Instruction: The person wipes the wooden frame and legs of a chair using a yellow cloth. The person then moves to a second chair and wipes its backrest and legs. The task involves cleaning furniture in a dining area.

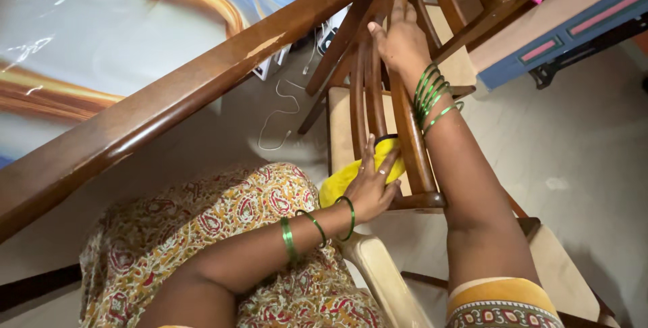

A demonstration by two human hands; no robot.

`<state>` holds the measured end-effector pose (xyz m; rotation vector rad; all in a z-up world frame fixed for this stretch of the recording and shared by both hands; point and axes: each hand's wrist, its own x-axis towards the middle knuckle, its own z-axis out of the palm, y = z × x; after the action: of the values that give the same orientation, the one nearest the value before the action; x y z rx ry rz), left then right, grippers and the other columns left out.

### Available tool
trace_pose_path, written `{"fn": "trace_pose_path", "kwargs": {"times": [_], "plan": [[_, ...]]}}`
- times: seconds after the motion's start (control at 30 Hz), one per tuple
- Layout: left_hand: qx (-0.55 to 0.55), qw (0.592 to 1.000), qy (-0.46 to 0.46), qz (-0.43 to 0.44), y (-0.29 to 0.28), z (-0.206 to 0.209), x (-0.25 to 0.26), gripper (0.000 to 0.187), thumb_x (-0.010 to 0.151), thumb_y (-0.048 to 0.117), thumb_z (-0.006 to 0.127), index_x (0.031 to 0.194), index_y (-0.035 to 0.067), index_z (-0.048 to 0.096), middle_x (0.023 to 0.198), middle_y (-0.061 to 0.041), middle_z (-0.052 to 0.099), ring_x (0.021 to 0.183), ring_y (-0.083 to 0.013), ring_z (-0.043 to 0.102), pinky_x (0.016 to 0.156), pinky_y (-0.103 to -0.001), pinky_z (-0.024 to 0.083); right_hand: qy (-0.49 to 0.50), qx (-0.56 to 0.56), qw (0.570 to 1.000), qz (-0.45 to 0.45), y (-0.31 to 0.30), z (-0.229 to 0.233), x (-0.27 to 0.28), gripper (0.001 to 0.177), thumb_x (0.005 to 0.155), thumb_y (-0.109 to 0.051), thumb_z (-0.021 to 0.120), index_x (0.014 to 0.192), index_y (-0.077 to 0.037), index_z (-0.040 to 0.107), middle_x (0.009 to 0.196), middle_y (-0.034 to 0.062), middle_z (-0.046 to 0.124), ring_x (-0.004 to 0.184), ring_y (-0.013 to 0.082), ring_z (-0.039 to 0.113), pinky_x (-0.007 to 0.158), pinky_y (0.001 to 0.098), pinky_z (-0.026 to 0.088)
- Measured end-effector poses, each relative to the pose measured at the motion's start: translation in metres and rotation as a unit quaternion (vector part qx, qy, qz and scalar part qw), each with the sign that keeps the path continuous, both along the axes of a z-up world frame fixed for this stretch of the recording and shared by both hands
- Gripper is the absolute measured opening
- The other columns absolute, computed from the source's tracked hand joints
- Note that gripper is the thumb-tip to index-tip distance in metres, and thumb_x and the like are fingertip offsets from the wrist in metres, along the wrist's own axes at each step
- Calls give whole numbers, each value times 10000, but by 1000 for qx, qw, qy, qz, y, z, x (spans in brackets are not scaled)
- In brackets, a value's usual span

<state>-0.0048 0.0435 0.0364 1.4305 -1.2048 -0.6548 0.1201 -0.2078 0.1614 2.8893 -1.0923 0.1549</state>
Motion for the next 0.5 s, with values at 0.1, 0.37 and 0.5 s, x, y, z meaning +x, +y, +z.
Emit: {"fn": "trace_pose_path", "kwargs": {"times": [0.1,0.37,0.5], "plan": [[-11,997,-43,66,-30,4,12,729,983,290,602,1598,91,264,1620,-395,-70,1517,-597,45,1206,-605,230,-28,-7,999,32,-5,-1,-1,875,1039,-539,578,1594,29,209,1585,354,258,1331,503,482,1072,468,443],[196,976,-62,77,-146,32,126,746,946,243,584,1604,266,232,1662,-294,-45,1513,-515,164,1170,-531,348,-42,-4,999,31,10,2,-4,872,1019,-553,575,1583,33,261,1576,382,277,1354,504,485,1084,467,462],[257,963,-63,48,-192,40,163,811,919,175,607,1623,295,220,1675,-252,20,1477,-537,232,1143,-496,394,-55,25,998,23,9,3,-6,850,1012,-539,573,1577,17,267,1582,378,262,1350,511,466,1091,469,436]]}}
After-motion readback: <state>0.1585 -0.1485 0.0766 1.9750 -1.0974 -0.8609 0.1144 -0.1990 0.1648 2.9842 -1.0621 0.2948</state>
